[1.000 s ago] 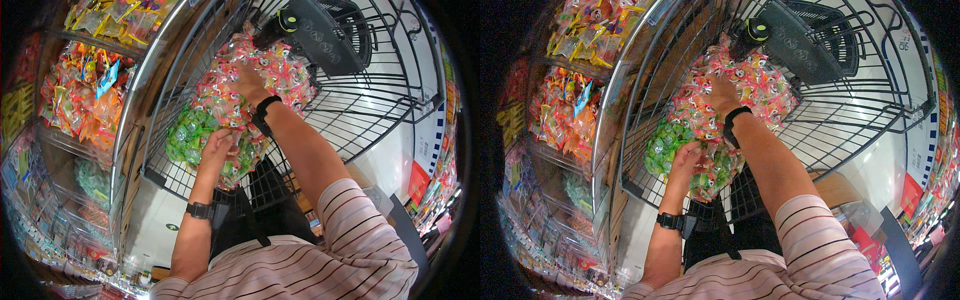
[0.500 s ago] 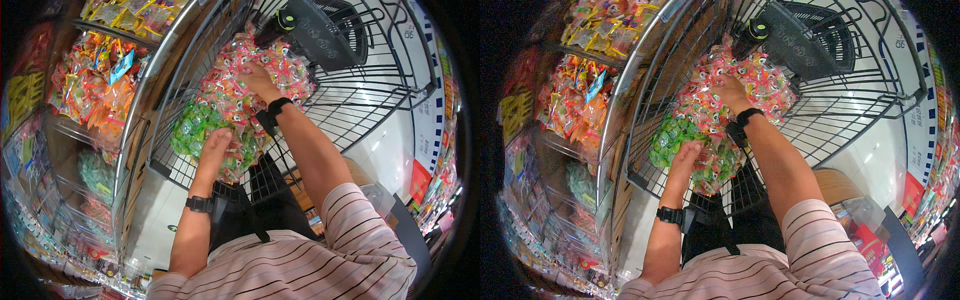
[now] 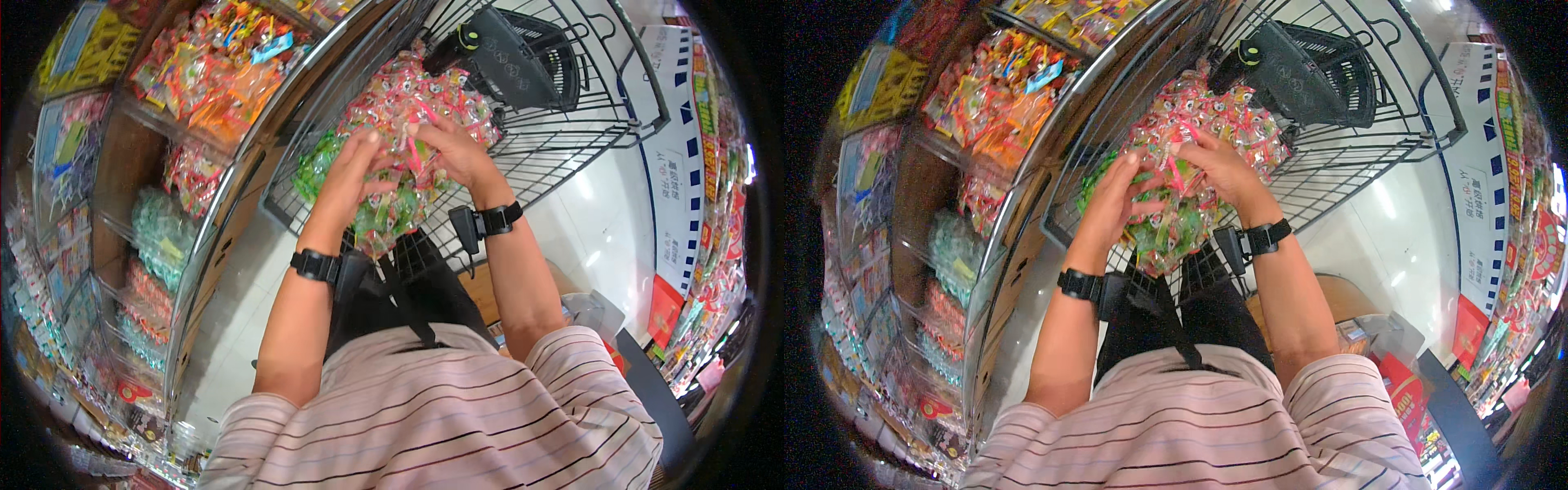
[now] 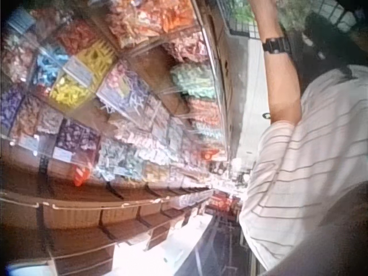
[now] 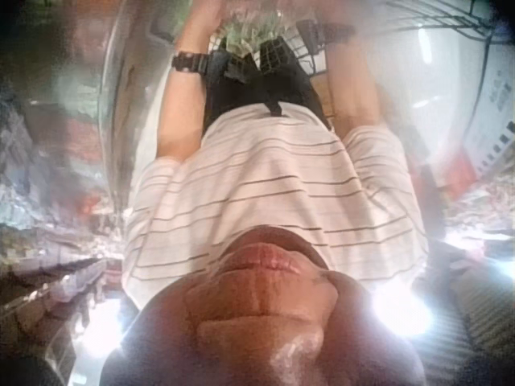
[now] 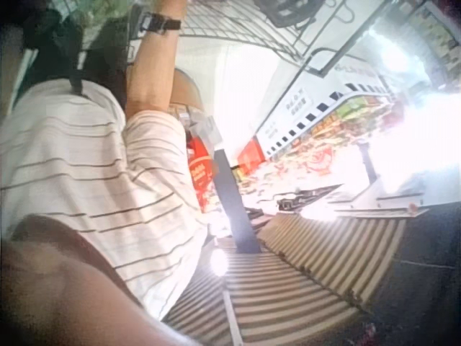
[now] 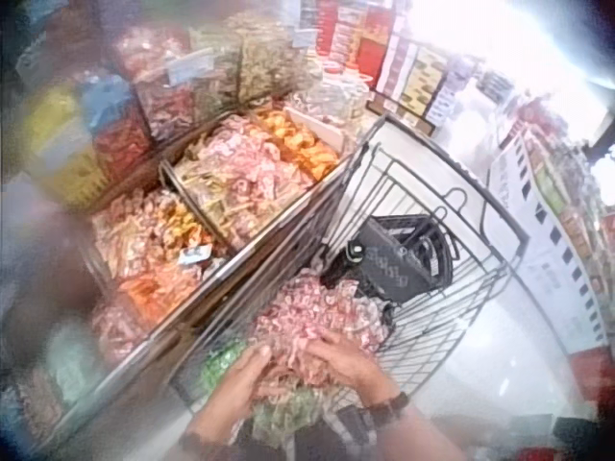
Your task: The person takes bags of candy from a pile in a shopping cart and places them into various bins on a display shelf by hand.
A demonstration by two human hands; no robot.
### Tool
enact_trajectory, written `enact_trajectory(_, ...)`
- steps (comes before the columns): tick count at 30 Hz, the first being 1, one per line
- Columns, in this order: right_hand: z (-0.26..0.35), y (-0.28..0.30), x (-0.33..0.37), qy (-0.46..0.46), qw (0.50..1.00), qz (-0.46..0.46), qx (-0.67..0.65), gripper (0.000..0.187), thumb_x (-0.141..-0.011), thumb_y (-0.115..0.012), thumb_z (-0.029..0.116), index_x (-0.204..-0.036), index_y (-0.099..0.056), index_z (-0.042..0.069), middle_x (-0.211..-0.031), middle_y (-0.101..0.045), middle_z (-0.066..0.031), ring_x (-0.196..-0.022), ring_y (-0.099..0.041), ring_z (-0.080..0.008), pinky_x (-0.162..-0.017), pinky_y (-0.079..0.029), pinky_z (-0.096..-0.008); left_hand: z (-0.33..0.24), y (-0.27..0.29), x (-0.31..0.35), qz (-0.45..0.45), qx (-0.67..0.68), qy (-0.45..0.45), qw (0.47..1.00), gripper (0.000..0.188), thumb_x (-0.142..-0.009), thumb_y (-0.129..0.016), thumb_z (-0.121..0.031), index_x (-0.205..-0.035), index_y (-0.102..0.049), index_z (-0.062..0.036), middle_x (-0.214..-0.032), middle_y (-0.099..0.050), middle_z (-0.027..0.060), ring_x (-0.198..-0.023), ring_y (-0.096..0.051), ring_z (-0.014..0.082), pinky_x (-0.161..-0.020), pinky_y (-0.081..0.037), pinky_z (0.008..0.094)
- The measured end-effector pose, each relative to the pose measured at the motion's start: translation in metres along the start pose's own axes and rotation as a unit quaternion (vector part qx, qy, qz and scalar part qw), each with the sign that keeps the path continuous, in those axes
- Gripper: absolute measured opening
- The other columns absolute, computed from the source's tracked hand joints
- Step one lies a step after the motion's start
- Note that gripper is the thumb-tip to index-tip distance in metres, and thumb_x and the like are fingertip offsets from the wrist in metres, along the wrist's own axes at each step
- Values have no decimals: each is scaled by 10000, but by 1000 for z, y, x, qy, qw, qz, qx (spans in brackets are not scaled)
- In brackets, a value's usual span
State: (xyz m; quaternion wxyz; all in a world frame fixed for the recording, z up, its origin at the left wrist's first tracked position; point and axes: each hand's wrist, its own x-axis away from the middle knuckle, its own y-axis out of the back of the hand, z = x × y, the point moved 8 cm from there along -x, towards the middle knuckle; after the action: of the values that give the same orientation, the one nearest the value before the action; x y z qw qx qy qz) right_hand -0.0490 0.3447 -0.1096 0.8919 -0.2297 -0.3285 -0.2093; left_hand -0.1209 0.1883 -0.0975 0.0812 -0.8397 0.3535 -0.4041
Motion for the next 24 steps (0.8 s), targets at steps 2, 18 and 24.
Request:
enact_trajectory(2, 7, -30, 18, 8, 988, 35, 151, 622, -874, -713, 374, -1323, -548, -23, -990, -684, -66, -716, -667, -138, -536, -535, -269, -5, -5, 8, 32, 12, 0, 999, 661, -994, -544, -489, -1482, -380, -74, -1351, -512, 124, -1144, -574, 227, -847, -607, 442)
enact_trajectory(18, 29, -124, 122, 55, 986, 155, 1, 430, -958, -555, 102, -1379, -501, 26, -1235, -594, -82, -1011, -647, -179, -840, -585, -338, -34, 17, 104, 178, 220, 0, 959, 568, -1026, -432, -454, -1462, -422, -90, -1396, -550, 127, -1194, -618, 294, -900, -574, 544)
enact_trajectory(24, 18, -130, 115, 45, 986, 104, 119, 499, -920, -606, 82, -1395, -466, 19, -1129, -613, -81, -861, -681, -151, -717, -543, -264, -40, 26, 123, 175, 185, -36, 966, 595, -1023, -485, -473, -1469, -399, -89, -1378, -554, 130, -1195, -619, 294, -868, -592, 540)
